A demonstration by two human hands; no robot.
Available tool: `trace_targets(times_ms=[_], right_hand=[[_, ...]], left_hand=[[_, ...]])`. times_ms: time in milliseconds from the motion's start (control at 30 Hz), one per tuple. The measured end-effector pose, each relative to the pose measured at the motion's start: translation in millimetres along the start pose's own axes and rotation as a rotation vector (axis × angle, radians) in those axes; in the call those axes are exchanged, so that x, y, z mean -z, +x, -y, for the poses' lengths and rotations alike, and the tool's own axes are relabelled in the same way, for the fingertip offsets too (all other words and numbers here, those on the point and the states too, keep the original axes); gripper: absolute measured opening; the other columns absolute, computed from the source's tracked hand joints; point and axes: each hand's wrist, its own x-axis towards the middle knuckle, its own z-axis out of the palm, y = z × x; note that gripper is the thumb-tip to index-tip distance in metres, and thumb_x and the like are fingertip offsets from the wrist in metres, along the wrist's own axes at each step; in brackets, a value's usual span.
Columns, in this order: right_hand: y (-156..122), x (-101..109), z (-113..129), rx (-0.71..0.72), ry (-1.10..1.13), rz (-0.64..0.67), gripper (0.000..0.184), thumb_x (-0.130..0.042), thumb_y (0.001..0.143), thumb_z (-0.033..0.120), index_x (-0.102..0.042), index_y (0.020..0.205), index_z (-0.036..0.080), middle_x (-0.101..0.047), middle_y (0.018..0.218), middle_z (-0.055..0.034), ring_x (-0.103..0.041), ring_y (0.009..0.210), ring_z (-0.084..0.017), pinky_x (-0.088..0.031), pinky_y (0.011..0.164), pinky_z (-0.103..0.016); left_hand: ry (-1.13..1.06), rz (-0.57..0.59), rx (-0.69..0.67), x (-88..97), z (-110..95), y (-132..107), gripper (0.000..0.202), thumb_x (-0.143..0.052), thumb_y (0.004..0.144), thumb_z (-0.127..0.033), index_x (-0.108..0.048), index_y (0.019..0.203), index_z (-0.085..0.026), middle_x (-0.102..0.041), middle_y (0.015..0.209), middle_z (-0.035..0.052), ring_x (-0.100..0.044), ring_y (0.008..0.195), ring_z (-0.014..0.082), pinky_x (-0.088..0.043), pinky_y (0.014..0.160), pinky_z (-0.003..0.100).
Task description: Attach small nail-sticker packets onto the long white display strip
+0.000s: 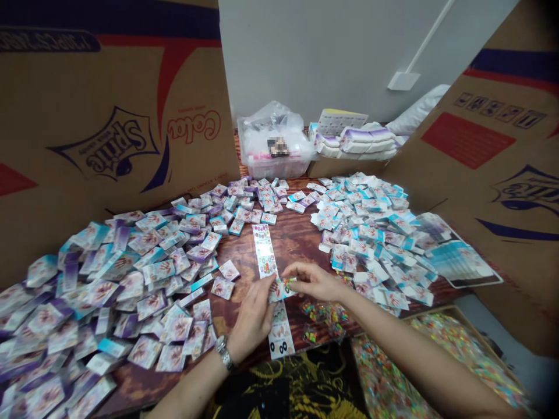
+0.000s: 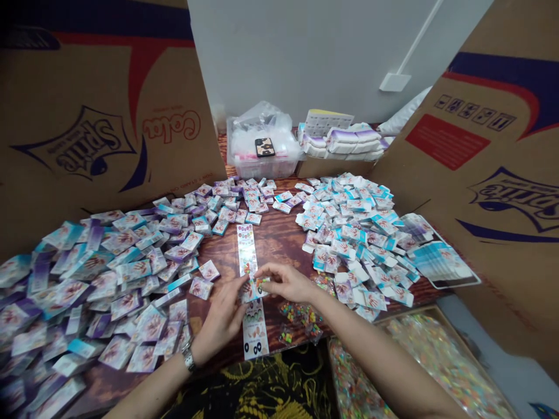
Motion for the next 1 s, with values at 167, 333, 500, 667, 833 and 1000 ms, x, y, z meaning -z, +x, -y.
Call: trace_targets(times_ms=[167, 333, 500, 667, 833, 1000], right_hand=[[-1, 5, 6, 0.026, -0.113, 0.021, 0.019, -0.055, 0.085, 0.029, -0.063, 0.099, 0.02, -0.061, 0.082, -0.0004, -0.055, 0.069, -0.012, -0.044, 0.065, -0.026], [-2, -4, 23, 0.048, -0.301, -0.064, 0.017, -0.057, 0.081, 0.019, -0.058, 0.097, 0.021, -0.059, 0.078, 0.0009, -0.053, 0.067, -0.012, -0.043, 0.061, -0.025], [1, -15, 25, 0.032, -0.273, -0.161, 0.026, -0.06, 0.073, 0.012, -0.049, 0.094, 0.022, -0.053, 0.077, 0.0028, -0.052, 0.066, -0.011, -0.043, 0.061, -0.024], [3, -20, 11, 0.011, -0.047, -0.225, 0.025, -0.058, 0.074, 0.015, -0.047, 0.096, 0.021, -0.052, 0.083, 0.0015, -0.052, 0.073, -0.011, -0.044, 0.068, -0.025], [3, -22, 8, 0.001, 0.086, -0.232, 0.025, -0.06, 0.075, 0.02, -0.045, 0.094, 0.021, -0.051, 0.078, 0.003, -0.051, 0.07, -0.011, -0.042, 0.067, -0.025], [4, -27, 7, -0.01, 0.178, -0.228, 0.028, -0.064, 0.075, 0.029, -0.043, 0.092, 0.022, -0.052, 0.079, 0.003, -0.051, 0.069, -0.01, -0.043, 0.065, -0.025]], left_hand=[[0.011, -0.019, 0.02, 3.0, 3, -1, 0.053, -0.044, 0.084, -0.009, -0.03, 0.135, -0.018, -0.049, 0.128, 0.0131, -0.045, 0.121, 0.021, -0.041, 0.099, 0.04], [0.131, -0.014, -0.05, -0.3, -2, -1, 0.058, -0.038, 0.083, -0.004, -0.025, 0.138, -0.016, -0.049, 0.127, 0.015, -0.044, 0.121, 0.0235, -0.04, 0.1, 0.044], [0.318, 0.021, -0.102, -5.1, -5, -1, 0.065, -0.033, 0.081, 0.002, -0.019, 0.142, -0.014, -0.045, 0.13, 0.0179, -0.039, 0.125, 0.0273, -0.039, 0.1, 0.047], [0.295, 0.032, -0.083, -5.6, -2, -1, 0.067, -0.034, 0.078, 0.002, -0.019, 0.142, -0.014, -0.044, 0.129, 0.0179, -0.041, 0.122, 0.0263, -0.042, 0.098, 0.044], [0.226, 0.012, -0.047, -6.4, -3, 0, 0.059, -0.037, 0.081, -0.001, -0.025, 0.138, -0.013, -0.045, 0.126, 0.0178, -0.042, 0.121, 0.0253, -0.041, 0.1, 0.044], [0.18, -0.009, -0.013, -2.7, -6, 2, 0.055, -0.04, 0.083, -0.005, -0.028, 0.135, -0.016, -0.048, 0.123, 0.0157, -0.046, 0.118, 0.0247, -0.043, 0.098, 0.044]])
